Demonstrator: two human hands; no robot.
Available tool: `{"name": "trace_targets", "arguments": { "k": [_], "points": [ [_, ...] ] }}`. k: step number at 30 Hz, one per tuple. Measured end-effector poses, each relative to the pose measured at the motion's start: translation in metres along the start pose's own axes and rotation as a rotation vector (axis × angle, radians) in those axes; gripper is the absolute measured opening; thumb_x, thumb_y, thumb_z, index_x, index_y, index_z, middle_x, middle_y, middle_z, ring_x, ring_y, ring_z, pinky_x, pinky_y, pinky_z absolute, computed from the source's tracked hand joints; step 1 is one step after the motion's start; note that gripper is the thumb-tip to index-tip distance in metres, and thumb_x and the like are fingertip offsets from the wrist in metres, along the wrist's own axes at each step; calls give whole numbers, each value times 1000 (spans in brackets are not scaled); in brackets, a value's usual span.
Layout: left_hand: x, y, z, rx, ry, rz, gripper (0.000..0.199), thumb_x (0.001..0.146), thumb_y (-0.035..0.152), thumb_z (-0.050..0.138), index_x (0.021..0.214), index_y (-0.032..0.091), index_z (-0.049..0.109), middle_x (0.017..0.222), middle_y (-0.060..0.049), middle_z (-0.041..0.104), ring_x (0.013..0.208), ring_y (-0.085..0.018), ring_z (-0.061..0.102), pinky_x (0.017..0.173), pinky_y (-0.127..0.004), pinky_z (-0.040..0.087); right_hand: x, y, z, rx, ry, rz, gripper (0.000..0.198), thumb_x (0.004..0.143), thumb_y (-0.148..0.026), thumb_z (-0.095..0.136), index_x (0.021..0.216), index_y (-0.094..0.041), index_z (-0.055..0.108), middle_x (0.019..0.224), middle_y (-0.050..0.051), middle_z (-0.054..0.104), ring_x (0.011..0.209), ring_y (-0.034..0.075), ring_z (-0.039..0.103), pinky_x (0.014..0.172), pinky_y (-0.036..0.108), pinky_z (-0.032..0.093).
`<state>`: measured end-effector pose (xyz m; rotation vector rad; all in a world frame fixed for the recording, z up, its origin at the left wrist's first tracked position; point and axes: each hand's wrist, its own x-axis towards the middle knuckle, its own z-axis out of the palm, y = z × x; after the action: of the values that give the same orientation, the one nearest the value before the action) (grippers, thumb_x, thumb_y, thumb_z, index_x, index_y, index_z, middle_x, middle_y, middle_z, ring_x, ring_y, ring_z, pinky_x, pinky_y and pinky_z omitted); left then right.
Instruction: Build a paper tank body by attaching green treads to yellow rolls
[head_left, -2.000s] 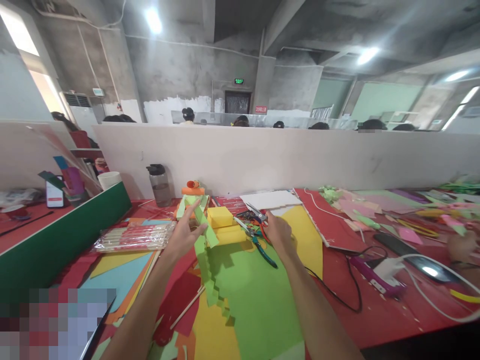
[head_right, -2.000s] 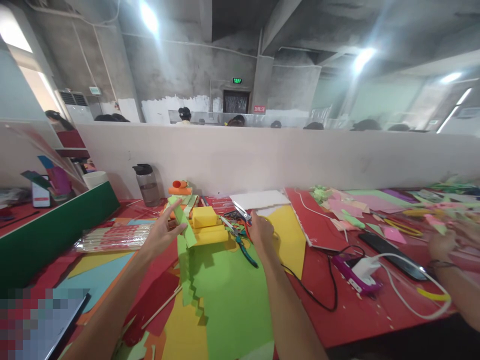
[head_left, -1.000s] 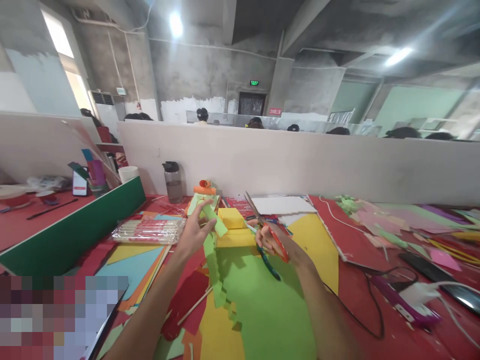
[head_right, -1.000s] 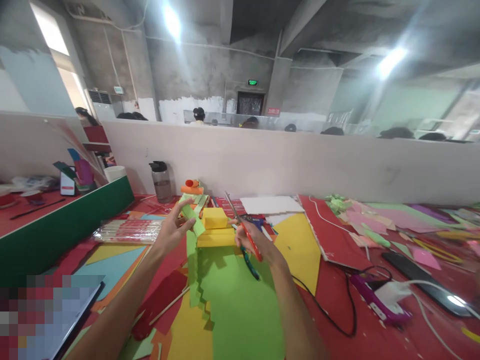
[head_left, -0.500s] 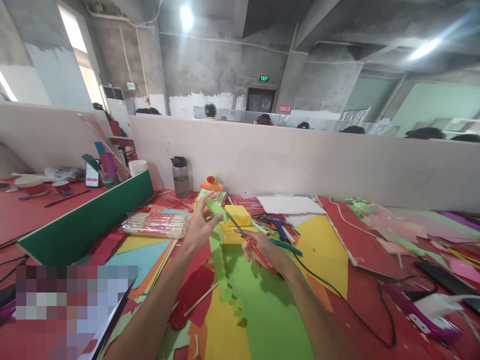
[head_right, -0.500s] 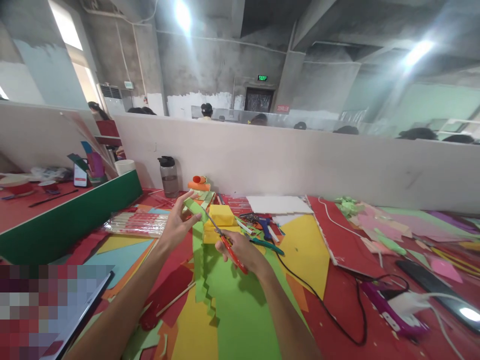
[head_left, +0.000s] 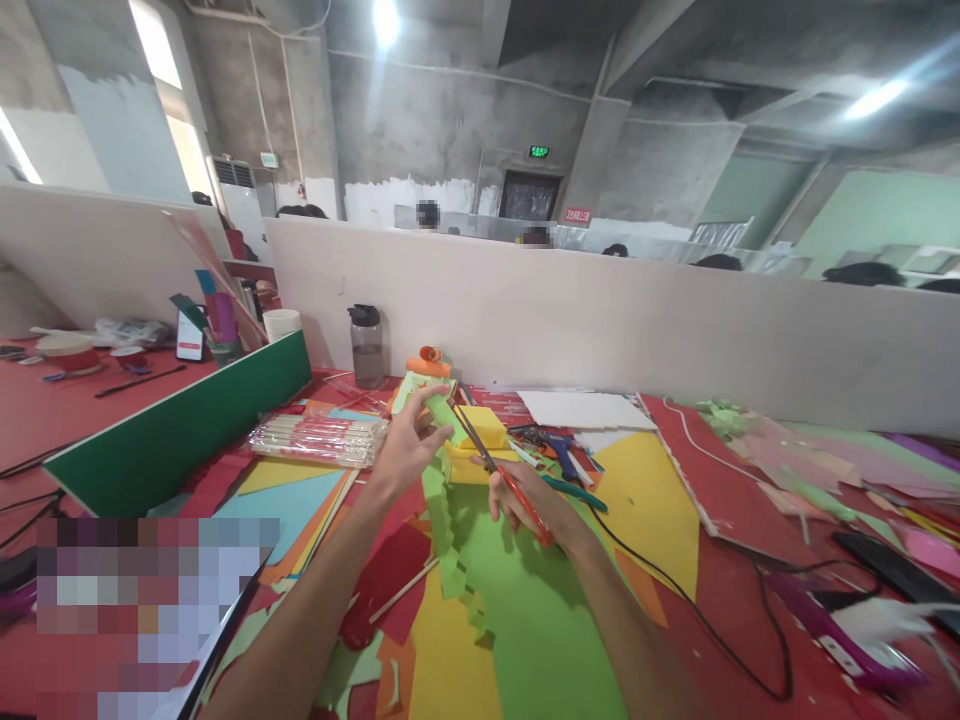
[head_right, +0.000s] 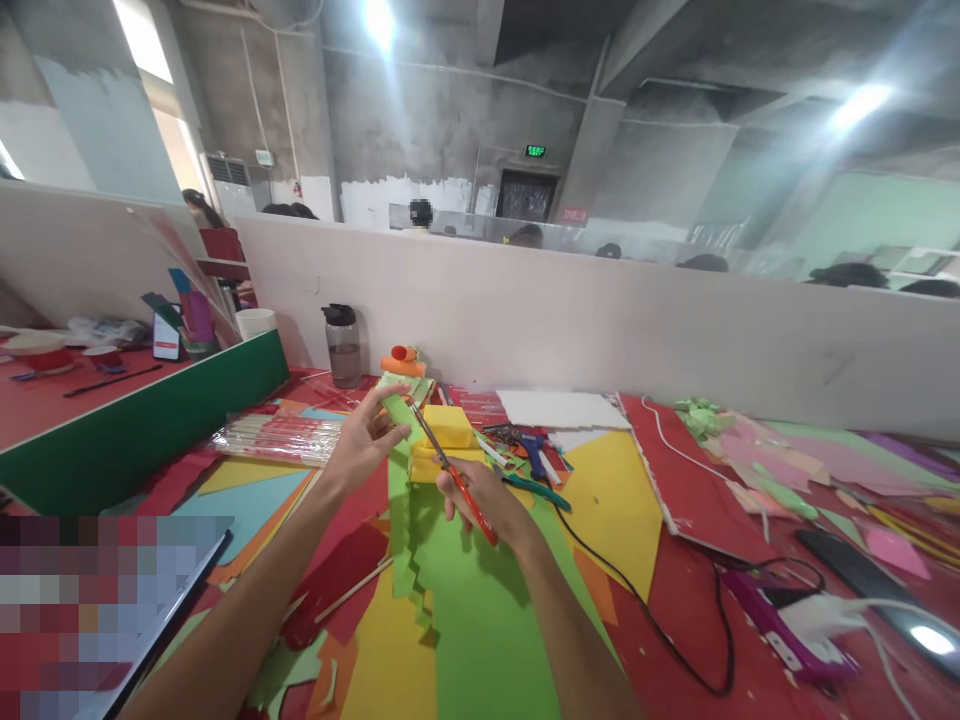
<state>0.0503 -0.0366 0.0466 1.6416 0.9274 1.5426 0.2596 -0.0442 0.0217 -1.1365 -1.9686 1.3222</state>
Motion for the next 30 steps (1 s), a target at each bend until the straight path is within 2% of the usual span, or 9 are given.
{"name": "trace_targets", "arguments": {
  "k": [4, 9, 13, 20, 25, 30],
  "points": [
    [0, 2, 1, -7, -31, 10, 48, 81, 27, 63, 127, 23, 48, 122, -8, 55, 93, -17, 60, 79, -28, 50, -2, -1, 0, -32, -24, -75, 64, 87, -65, 40, 122, -13, 58, 63, 2, 64, 38, 10, 50, 39, 22, 45],
    [0, 1, 0, 0, -42, -8, 49, 80, 26, 63, 126, 22, 49, 124, -9, 55, 96, -19, 60, 77, -27, 50, 1, 3, 3, -38, -24, -16, 71, 85, -68, 39, 127, -12, 53, 60, 2, 64, 36, 13, 54, 35, 22, 44],
    [1, 0, -1, 6, -56, -15, 50, 80, 25, 64, 127, 21, 49, 121, -10, 57, 97, -19, 60, 75, -26, 50, -1, 0, 4, -20, -12, -37, 71, 86, -68, 39, 127, -12, 54, 61, 2, 63, 37, 11, 53, 37, 21, 44],
    [2, -1, -5, -56, -94, -2, 50, 79, 23, 64, 127, 23, 48, 134, -10, 51, 114, -23, 55, 85, -29, 50, -6, -5, 2, -16, -34, -37, 72, 86, -69, 36, 126, -12, 55, 61, 3, 63, 37, 11, 52, 38, 22, 44],
    [1, -2, -3, -66, -113, -3, 50, 80, 23, 64, 127, 23, 47, 137, -10, 48, 111, -22, 57, 81, -27, 50, -7, -8, 3, -36, -26, -38, 71, 86, -70, 35, 125, -14, 55, 60, 1, 62, 37, 11, 53, 39, 22, 44],
    [1, -2, -2, -84, -126, -3, 50, 80, 23, 64, 127, 23, 47, 135, -10, 50, 115, -23, 55, 84, -28, 50, -6, -7, 8, -35, 1, -28, 70, 86, -70, 34, 123, -14, 55, 59, 1, 61, 37, 11, 52, 37, 21, 43]
  ]
}}
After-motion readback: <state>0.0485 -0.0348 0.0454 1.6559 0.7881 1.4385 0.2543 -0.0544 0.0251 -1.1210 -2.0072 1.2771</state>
